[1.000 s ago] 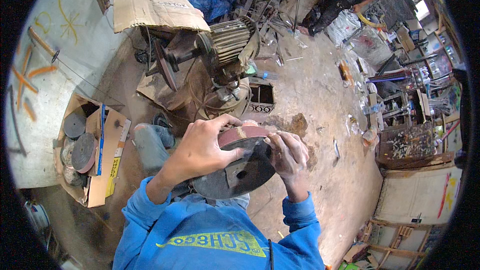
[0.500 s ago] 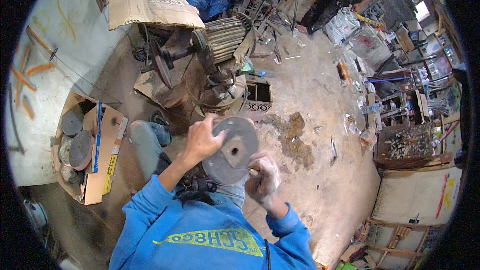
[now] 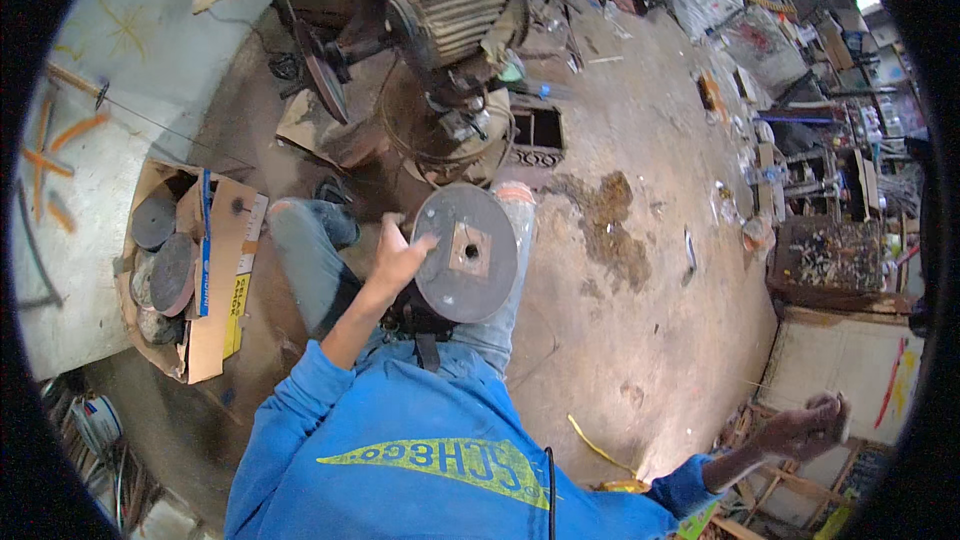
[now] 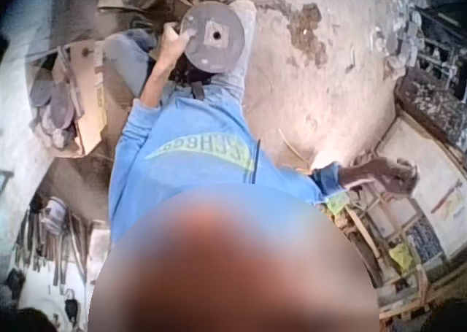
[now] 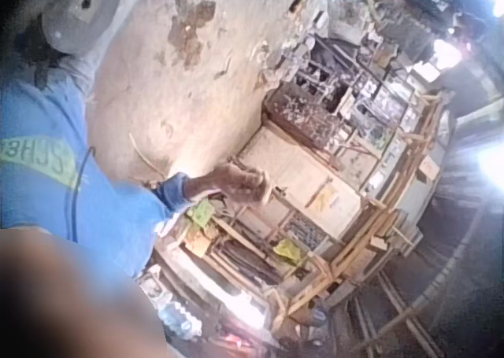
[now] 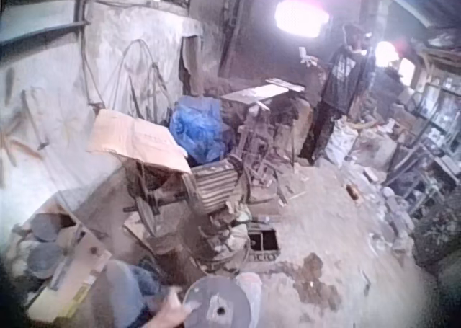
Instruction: The person sits on the floor and applies glue from a white tube to the edge of a circular sanding disc. They repeatedly squeeze glue along the perimeter and spread it with a finger, then flip the disc to apply glue to the other side. The person then stands and moves to a bench grinder, placing the disc on the machine.
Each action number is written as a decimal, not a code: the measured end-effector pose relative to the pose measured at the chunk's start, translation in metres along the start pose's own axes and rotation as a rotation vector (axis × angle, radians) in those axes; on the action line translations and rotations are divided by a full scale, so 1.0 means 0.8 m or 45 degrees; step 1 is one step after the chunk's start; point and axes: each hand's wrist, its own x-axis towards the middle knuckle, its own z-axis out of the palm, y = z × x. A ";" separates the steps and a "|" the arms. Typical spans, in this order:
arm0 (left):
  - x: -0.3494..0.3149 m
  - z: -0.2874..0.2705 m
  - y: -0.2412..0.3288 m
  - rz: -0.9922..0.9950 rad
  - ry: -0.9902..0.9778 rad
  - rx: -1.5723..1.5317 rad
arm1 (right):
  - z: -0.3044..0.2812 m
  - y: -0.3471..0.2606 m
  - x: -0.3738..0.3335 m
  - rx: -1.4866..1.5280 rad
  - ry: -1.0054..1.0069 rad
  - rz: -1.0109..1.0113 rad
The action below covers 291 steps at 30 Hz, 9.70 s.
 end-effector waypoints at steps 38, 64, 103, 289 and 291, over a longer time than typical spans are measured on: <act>-0.133 -0.108 0.082 1.029 0.076 0.520 | 0.177 -0.390 -0.195 2.008 -2.053 -0.334; -0.156 -0.139 0.123 0.820 0.170 0.269 | 0.186 -0.412 -0.238 2.489 -1.973 0.211; 0.075 -0.188 0.014 0.362 0.056 -0.297 | 0.319 -0.531 -0.292 1.777 -1.879 0.741; 0.017 -0.233 -0.030 0.064 -0.244 -0.584 | 0.200 -0.437 -0.308 1.858 -2.228 0.948; -0.020 -0.224 0.005 0.286 -0.158 0.057 | 0.190 -0.388 -0.288 1.877 -2.331 0.671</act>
